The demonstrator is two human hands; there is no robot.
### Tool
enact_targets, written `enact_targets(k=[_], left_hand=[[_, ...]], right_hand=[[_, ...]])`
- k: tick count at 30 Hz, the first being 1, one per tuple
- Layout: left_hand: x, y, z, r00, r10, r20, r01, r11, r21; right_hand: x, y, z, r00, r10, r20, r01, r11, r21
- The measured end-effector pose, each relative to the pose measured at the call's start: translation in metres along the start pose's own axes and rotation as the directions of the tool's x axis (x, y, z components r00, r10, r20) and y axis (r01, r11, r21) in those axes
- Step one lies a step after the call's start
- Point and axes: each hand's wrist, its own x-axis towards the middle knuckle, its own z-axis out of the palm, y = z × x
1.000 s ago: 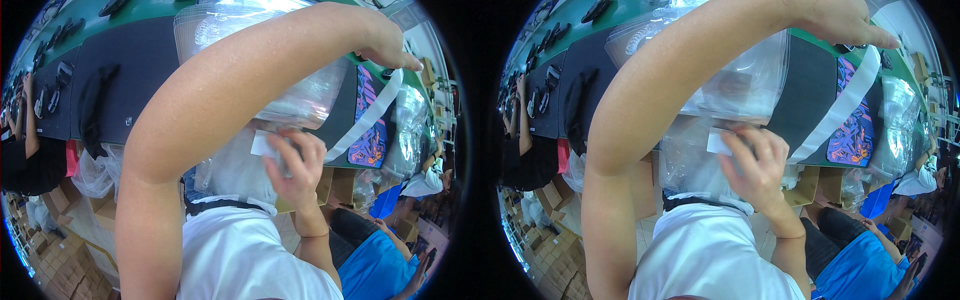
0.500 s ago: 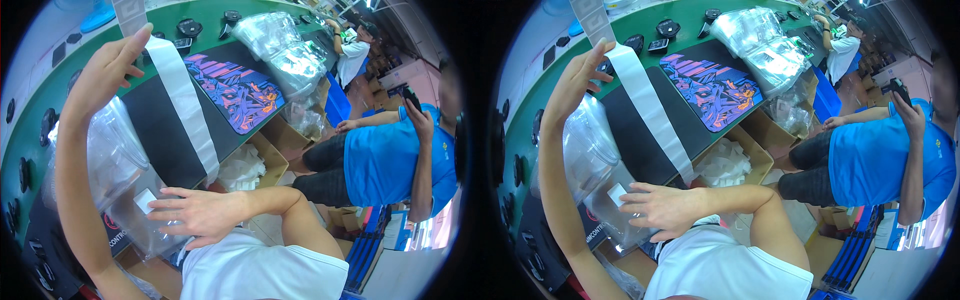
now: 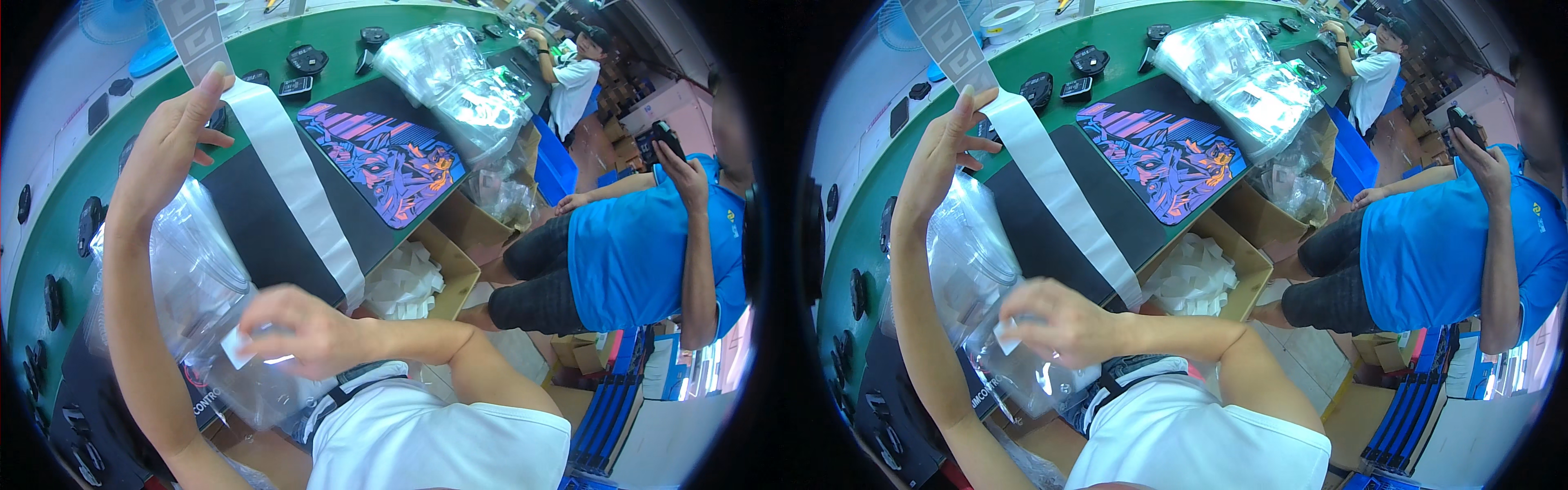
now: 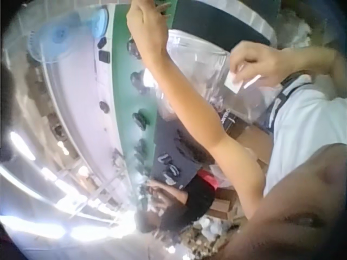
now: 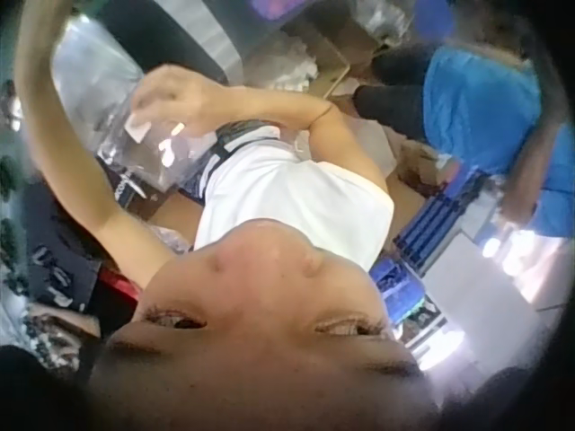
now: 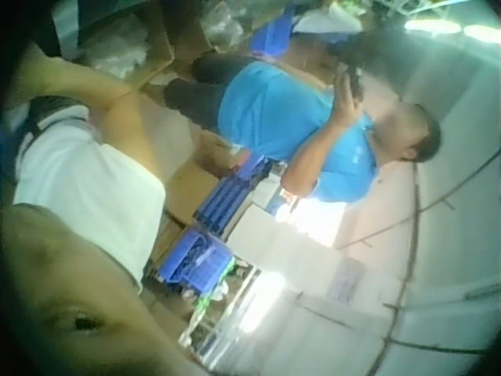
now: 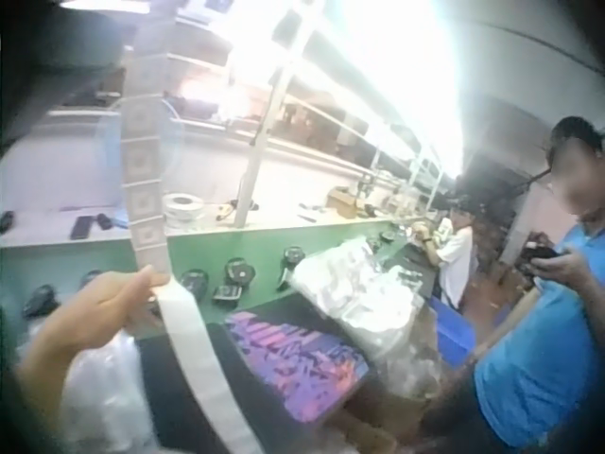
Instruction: Peel and stick square labels onto the plastic packaging of electronics components.
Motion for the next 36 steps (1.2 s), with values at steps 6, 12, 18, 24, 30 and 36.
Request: enact_targets(k=[6, 12, 18, 24, 30, 36], left_hand=[[-0.002, 0.005, 0.002, 0.998, 0.053, -0.026, -0.054, 0.998, -0.040], [-0.012, 0.012, 0.005, 0.989, 0.130, -0.076, -0.139, 0.983, -0.118], [-0.018, 0.023, 0.004, 0.990, 0.128, -0.065, -0.135, 0.985, -0.111], [-0.089, 0.129, 0.014, 0.989, 0.143, 0.022, -0.142, 0.988, -0.056], [-0.170, 0.144, 0.001, 0.919, 0.296, 0.262, -0.365, 0.888, 0.278], [-0.092, 0.105, 0.021, 0.874, 0.459, -0.158, -0.356, 0.828, 0.434]], right_hand=[[0.021, 0.022, 0.010, 0.933, 0.304, -0.194, -0.320, 0.946, -0.057], [0.025, 0.027, 0.010, 0.959, 0.242, -0.147, -0.264, 0.952, -0.155], [0.045, 0.032, 0.004, 0.821, 0.558, -0.120, -0.442, 0.755, 0.485], [0.013, 0.078, 0.040, 0.927, 0.185, -0.327, -0.257, 0.947, -0.192], [0.050, 0.054, 0.005, 0.869, 0.406, -0.282, -0.394, 0.914, 0.099], [0.043, 0.053, 0.026, 0.794, 0.535, -0.290, -0.438, 0.833, 0.337]])
